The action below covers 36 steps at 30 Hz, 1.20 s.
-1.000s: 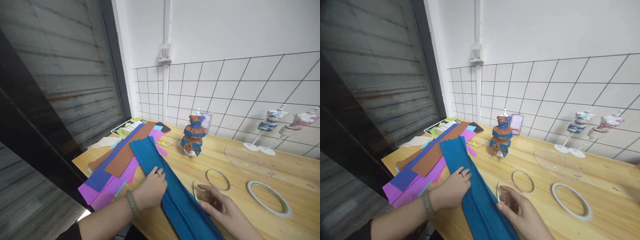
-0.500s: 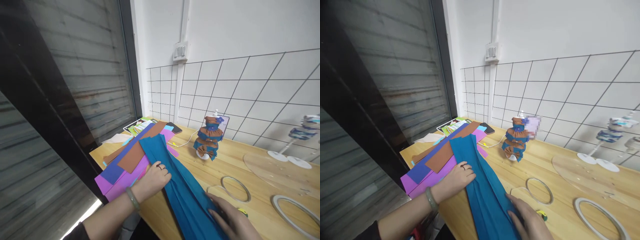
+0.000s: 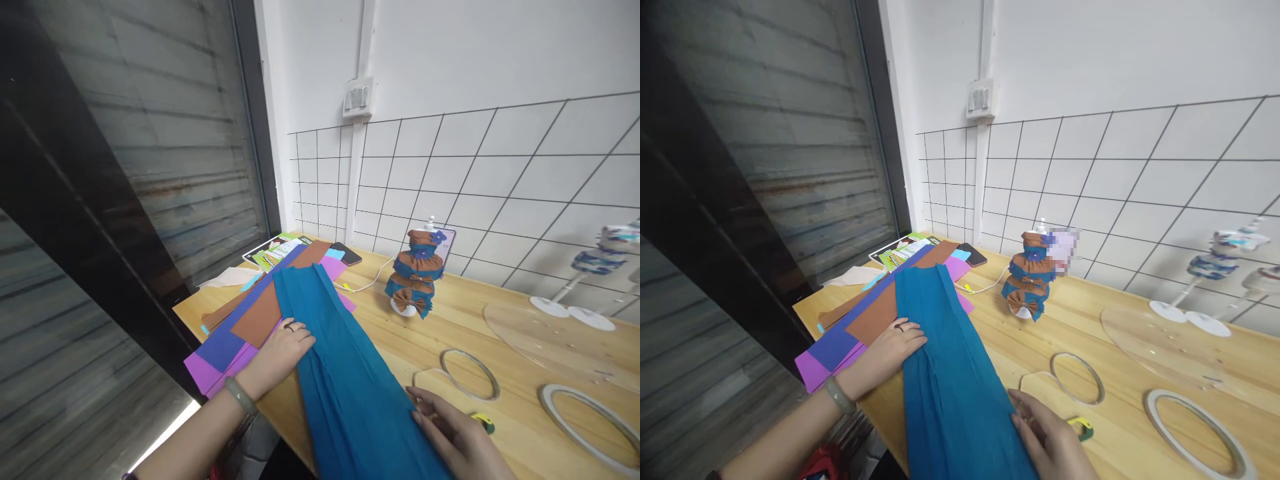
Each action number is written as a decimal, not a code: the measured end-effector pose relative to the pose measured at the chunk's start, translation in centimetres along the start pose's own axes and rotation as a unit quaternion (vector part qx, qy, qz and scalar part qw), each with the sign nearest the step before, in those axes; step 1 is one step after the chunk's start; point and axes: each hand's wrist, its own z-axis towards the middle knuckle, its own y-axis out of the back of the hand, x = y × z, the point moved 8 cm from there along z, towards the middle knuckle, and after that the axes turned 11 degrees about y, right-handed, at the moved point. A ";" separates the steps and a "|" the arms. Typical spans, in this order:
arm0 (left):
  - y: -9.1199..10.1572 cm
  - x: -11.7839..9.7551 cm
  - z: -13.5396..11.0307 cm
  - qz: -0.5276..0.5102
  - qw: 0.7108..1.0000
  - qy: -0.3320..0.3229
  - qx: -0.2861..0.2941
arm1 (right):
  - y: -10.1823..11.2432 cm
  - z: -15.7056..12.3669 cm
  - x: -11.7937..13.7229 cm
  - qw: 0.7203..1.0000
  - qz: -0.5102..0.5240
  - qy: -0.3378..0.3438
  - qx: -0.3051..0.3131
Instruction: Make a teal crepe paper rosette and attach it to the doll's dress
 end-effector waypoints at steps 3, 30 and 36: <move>-0.5 0.7 0.0 -0.002 1.000 0.012 0.015 | -0.6 0.0 0.8 0.998 0.052 -0.020 0.024; -0.6 -3.9 -0.1 -0.096 0.993 -0.051 0.039 | 3.2 0.3 -0.1 0.993 -0.045 0.003 -0.112; -0.4 -4.3 1.2 -0.073 0.995 -0.058 0.033 | 5.7 0.3 -1.3 0.976 -0.127 0.026 -0.176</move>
